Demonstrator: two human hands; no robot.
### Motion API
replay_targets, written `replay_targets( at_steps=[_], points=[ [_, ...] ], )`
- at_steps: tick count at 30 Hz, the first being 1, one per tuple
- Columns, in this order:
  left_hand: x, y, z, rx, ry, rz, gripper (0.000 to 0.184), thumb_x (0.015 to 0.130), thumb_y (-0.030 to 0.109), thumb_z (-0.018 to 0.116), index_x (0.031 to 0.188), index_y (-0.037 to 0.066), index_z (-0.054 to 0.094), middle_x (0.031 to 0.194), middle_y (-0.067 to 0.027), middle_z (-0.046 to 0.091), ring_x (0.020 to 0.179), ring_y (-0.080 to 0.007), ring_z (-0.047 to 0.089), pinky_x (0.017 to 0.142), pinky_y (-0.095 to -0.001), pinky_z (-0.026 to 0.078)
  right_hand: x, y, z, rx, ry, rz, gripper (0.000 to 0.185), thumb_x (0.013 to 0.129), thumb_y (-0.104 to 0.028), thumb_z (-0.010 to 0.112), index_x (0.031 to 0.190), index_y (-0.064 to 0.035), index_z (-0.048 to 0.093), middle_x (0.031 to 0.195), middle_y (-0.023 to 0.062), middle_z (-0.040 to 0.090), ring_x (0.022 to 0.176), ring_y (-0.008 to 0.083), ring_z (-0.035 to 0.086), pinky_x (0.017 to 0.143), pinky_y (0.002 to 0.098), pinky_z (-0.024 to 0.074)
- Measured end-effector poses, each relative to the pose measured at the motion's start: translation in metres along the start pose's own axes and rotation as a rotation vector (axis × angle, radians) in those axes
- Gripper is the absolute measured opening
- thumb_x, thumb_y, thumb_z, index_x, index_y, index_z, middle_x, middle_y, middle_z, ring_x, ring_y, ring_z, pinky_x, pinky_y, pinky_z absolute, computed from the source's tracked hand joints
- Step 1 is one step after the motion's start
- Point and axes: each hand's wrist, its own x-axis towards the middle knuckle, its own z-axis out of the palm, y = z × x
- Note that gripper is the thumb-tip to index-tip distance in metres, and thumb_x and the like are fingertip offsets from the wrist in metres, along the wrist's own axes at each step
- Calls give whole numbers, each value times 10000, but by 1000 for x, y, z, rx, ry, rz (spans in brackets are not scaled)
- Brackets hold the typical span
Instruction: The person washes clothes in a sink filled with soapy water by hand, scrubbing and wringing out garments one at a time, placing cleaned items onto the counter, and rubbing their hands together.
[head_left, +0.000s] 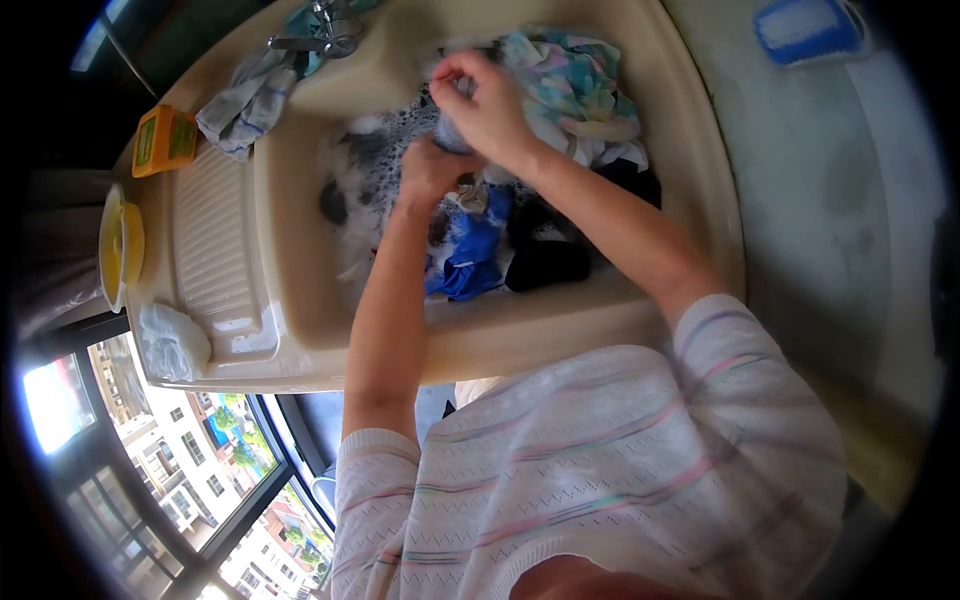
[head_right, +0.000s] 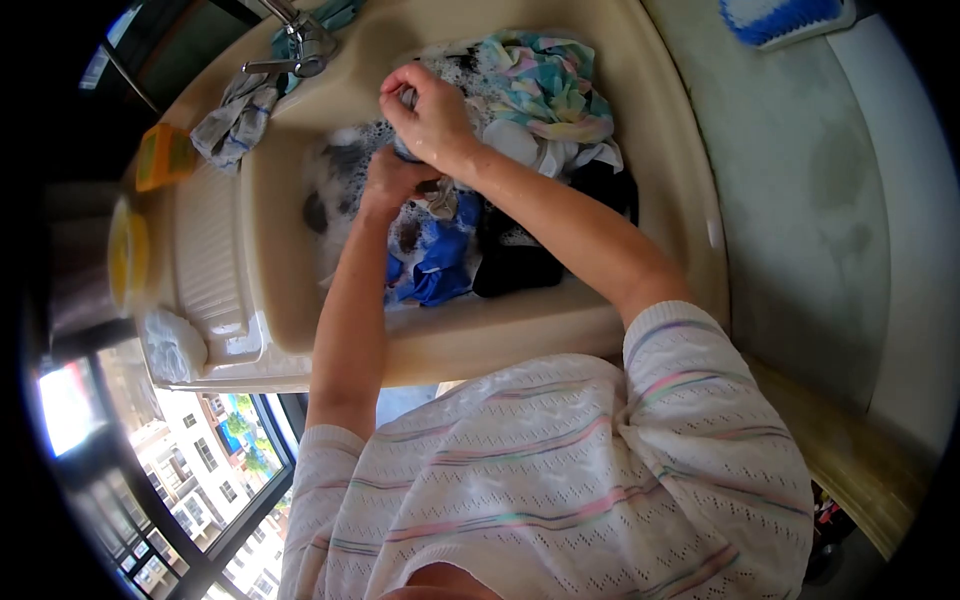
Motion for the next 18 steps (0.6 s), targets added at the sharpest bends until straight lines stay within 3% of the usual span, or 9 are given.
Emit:
replay_targets(
  at_steps=[2, 6, 9, 13, 16, 17, 18],
  points=[
    [-1, 2, -6, -50, 75, -10, 374, 541, 155, 727, 801, -66, 574, 696, -111, 606, 556, -136, 578, 431, -250, 476, -4, 1, 6, 115, 87, -40, 105, 741, -113, 577, 813, -45, 540, 709, 46, 578, 620, 147, 546, 576, 261, 437],
    [2, -8, -11, -449, 97, -27, 491, 595, 48, 667, 1041, -37, 482, 805, -117, 591, 601, -191, 585, 470, -282, 510, -9, -5, 3, 191, 89, -24, 121, 770, -103, 566, 850, -24, 522, 748, 46, 560, 687, 124, 532, 623, 245, 431],
    [5, -12, -17, -692, -62, 32, 523, 654, 67, 617, 1130, -11, 413, 858, -94, 581, 644, -234, 584, 540, -357, 521, -9, -1, -3, 268, 108, 42, 137, 798, -90, 551, 894, -4, 506, 805, 37, 547, 751, 98, 524, 672, 225, 422],
    [-17, 22, -22, -1178, -232, -32, 412, 721, 223, 570, 1062, 11, 475, 852, -76, 581, 697, -242, 580, 593, -423, 490, -11, -4, -11, 410, 211, 137, 138, 802, -126, 552, 864, -14, 501, 763, 23, 537, 695, 86, 499, 613, 221, 412],
    [2, 4, -17, -1110, 37, -141, 402, 684, 218, 607, 1038, 55, 507, 853, -67, 583, 681, -232, 581, 583, -403, 481, -23, 2, -3, 603, 224, 295, 134, 804, -137, 545, 848, -17, 502, 774, 27, 529, 681, 86, 487, 595, 221, 401],
    [5, 3, -12, -1074, 206, -90, 276, 664, 211, 620, 878, 39, 590, 761, -43, 591, 640, -221, 581, 569, -361, 470, -30, -1, 1, 667, 236, 369, 135, 802, -135, 546, 850, -17, 503, 780, 30, 528, 687, 87, 488, 601, 225, 402],
    [6, 0, -15, -840, 327, 19, 228, 656, 202, 620, 813, 37, 599, 725, -50, 592, 627, -216, 581, 564, -351, 468, -34, -1, 4, 730, 249, 442, 136, 799, -133, 547, 852, -16, 504, 785, 34, 527, 693, 89, 488, 607, 228, 403]
  ],
)
